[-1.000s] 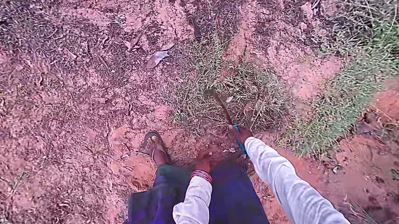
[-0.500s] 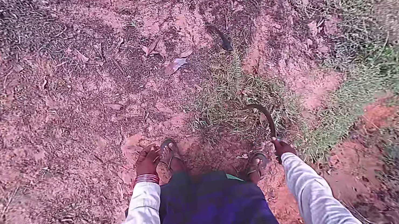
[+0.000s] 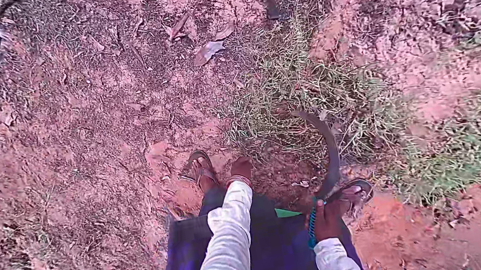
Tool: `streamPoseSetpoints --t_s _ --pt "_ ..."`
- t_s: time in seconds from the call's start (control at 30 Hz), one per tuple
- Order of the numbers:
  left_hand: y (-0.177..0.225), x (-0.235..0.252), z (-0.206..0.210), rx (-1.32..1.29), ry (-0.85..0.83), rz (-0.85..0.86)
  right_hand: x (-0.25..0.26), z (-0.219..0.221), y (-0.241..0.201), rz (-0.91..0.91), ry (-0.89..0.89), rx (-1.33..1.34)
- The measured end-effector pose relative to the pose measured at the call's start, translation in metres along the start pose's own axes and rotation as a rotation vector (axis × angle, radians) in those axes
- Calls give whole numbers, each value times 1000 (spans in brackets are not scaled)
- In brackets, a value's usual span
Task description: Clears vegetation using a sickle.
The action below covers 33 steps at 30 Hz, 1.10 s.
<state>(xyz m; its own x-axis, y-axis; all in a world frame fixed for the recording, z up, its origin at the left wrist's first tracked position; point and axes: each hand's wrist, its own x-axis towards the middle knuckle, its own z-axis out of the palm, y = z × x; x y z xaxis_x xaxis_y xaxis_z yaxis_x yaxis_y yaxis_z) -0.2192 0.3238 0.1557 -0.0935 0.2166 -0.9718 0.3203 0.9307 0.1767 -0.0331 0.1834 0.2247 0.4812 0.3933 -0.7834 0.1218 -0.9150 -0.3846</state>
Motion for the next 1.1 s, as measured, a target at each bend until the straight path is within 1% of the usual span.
streamPoseSetpoints --t_s 0.07,0.1,0.13,0.23,0.3,0.33,0.4,0.47,0.53,0.57,0.63,0.7,0.73,0.77,0.8,0.83,0.9,0.93,0.97,1.0,1.03,1.07,1.1 --pt "18 25 45 529 -227 21 0 4 27 19 -81 202" --pt "23 37 69 728 -301 11 -3 3 39 39 -89 288" --pt "27 53 92 873 -333 7 -5 1 51 41 -72 370" --pt "48 88 141 1159 -338 13 -6 -11 80 -15 7 580" --pt "69 99 157 1310 -265 -11 -2 -17 90 -40 41 669" --pt "78 107 158 1350 -223 -17 -1 -17 90 -34 43 690" --pt "100 120 149 1369 -176 6 6 -21 86 -38 8 706" --pt "131 130 126 1367 -59 40 19 -23 86 -102 -34 661" --pt "150 130 102 1334 -6 45 15 -27 91 -134 -70 580" --pt "159 132 93 1353 -7 62 18 -27 90 -137 -99 530" --pt "168 132 88 1387 -76 49 25 -27 89 -90 -175 338" --pt "171 119 93 1305 -101 32 31 -28 91 -16 -245 128" --pt "171 114 97 1248 -95 23 31 -24 95 0 -241 108" --pt "167 109 102 1206 -99 18 28 -22 100 15 -210 147" --pt "159 109 107 1180 -99 33 26 -18 103 39 -162 253" --pt "147 109 111 1080 -72 44 24 -14 104 90 -114 393" --pt "111 107 120 748 17 69 19 -12 106 224 -62 627" --pt "92 108 126 590 71 85 18 -12 109 290 -46 678" --pt "74 109 134 521 114 80 16 -12 113 359 -43 689" --pt "59 110 142 544 125 59 14 -11 118 419 -47 677" --pt "44 112 150 594 100 56 12 -9 124 471 -59 655" --pt "30 115 158 684 49 53 9 -6 131 516 -67 634" --pt "17 119 167 775 29 89 7 -3 137 553 -75 625"
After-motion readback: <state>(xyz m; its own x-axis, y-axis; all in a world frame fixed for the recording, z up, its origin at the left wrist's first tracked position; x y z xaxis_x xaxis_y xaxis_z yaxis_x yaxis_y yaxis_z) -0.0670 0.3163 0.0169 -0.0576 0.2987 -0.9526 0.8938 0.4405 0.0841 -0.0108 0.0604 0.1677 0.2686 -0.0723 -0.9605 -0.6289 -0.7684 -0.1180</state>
